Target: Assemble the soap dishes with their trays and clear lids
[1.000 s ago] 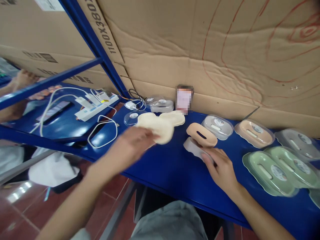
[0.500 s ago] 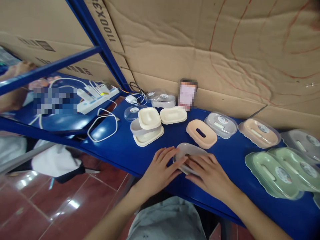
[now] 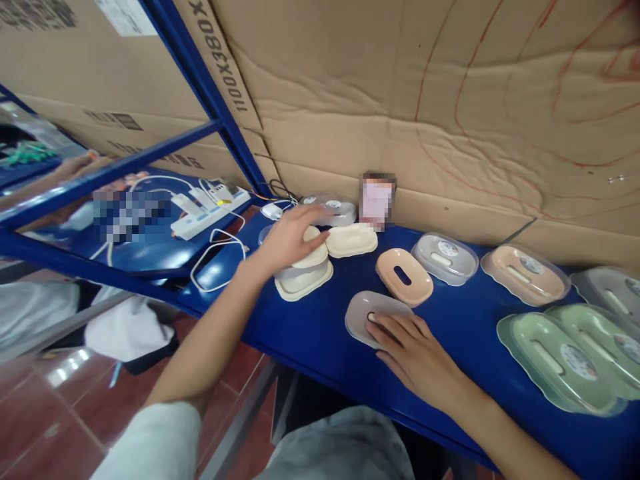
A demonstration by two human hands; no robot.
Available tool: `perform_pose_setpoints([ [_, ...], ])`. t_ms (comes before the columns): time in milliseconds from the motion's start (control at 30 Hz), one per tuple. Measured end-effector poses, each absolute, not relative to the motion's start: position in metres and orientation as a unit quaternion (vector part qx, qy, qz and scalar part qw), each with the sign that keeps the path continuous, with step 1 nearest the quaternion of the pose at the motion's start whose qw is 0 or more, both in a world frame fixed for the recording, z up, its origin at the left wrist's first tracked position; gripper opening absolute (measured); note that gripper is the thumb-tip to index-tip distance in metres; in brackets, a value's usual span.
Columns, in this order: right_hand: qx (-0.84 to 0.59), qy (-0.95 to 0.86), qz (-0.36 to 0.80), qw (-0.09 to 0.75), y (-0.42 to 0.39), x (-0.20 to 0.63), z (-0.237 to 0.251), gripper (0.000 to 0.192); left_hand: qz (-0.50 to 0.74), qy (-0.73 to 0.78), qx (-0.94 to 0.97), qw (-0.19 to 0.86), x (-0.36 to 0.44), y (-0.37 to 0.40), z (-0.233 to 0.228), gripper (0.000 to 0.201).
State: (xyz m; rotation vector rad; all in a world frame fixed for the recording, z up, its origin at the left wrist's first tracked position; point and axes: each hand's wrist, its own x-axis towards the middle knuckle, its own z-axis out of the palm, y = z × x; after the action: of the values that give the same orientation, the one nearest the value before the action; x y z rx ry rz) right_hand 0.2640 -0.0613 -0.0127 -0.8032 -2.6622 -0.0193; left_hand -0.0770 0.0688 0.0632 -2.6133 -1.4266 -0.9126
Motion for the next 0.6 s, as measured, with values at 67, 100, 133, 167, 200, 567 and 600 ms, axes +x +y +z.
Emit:
perform_pose_setpoints([
  [67, -0.281, -0.942, -0.003, 0.181, -0.061, 0.264, -0.011, 0.039, -0.235, -0.501, -0.832, -0.037, -0.094, 0.115, 0.068, 0.072],
  [100, -0.283, -0.942, 0.0, 0.181, -0.061, 0.264, -0.01, 0.039, -0.222, -0.519, -0.823, -0.066, -0.101, 0.133, 0.068, 0.082],
  [133, -0.286, -0.941, 0.005, 0.179, -0.061, 0.264, -0.011, 0.04, -0.215, -0.533, -0.813, -0.088, -0.106, 0.146, 0.066, 0.085],
  [167, -0.291, -0.94, 0.011, 0.177, -0.061, 0.265, -0.011, 0.041, -0.213, -0.543, -0.806, -0.105, -0.11, 0.154, 0.064, 0.082],
  [200, -0.295, -0.939, 0.017, 0.174, -0.061, 0.265, -0.012, 0.042, -0.215, -0.549, -0.8, -0.114, -0.113, 0.159, 0.062, 0.077],
  [567, -0.343, -0.879, 0.136, 0.302, -0.055, 0.274, -0.019, 0.083, -0.343, -0.451, -0.816, 0.119, -0.04, 0.033, 0.07, 0.04],
  [600, -0.355, -0.863, 0.132, 0.336, -0.053, 0.275, -0.018, 0.089, -0.337, -0.422, -0.829, 0.147, -0.025, 0.013, 0.068, 0.04],
])
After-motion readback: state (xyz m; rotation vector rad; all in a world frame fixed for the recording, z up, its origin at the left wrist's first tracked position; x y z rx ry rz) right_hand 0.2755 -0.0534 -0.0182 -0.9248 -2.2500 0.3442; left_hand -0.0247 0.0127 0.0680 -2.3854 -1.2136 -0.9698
